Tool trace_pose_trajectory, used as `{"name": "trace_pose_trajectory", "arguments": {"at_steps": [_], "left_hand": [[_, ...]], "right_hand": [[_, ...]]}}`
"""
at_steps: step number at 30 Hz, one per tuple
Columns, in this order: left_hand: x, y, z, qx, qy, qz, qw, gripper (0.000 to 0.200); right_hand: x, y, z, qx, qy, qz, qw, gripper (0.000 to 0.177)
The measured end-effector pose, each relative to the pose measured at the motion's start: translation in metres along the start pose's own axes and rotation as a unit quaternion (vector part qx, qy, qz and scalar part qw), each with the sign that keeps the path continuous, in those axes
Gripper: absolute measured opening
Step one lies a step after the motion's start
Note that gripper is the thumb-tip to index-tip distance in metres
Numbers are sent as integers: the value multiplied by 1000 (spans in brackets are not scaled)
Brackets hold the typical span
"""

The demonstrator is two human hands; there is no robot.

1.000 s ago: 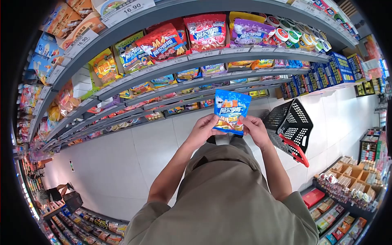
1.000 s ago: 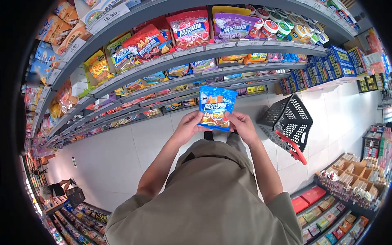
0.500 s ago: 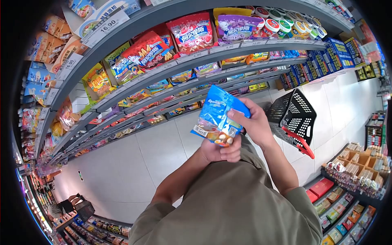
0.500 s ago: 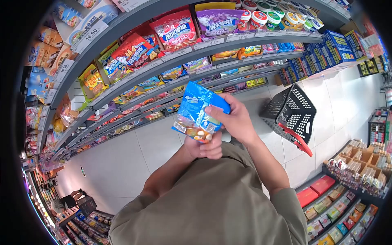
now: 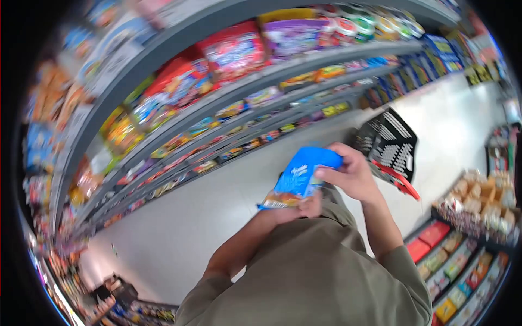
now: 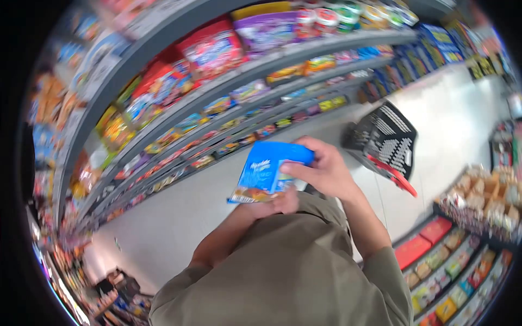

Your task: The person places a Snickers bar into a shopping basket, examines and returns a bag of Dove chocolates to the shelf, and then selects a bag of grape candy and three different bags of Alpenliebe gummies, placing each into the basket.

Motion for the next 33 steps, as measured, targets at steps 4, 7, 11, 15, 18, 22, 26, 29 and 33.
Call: {"name": "trace_pose_trajectory", "arguments": {"at_steps": [4,7,11,15,18,22,26,29,33], "left_hand": [[4,58,16,-161,96,434,881,28],[9,74,32,-198,140,579,778,24],[-9,62,70,-165,108,694,692,20],[5,31,127,-143,97,705,688,25],[63,14,159,-29,181,642,745,32],[177,16,148,75,298,716,627,36],[295,1,55,155,435,631,624,35],[328,-28,-20,231,545,535,603,39],[324,-61,-60,263,629,448,579,40]], "right_hand": [[52,40,-21,-51,92,102,989,34],[95,99,-41,-166,136,224,951,43],[132,131,-65,-230,135,176,948,34],[193,128,-78,-182,139,52,972,25],[283,117,-97,-151,202,-27,967,20],[446,141,-120,-197,318,-66,925,18],[595,278,-95,-294,354,-47,887,22],[677,423,-56,-326,390,21,861,21],[712,573,4,-428,397,22,811,23]]}}
Point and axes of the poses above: each hand's wrist, its own z-axis towards the middle knuckle, its own x-axis out of the back of the hand, y = z × x, the point moved 10 cm from there along z, towards the middle knuckle, and after that the axes turned 8 degrees about -x, right-handed, at the moved point
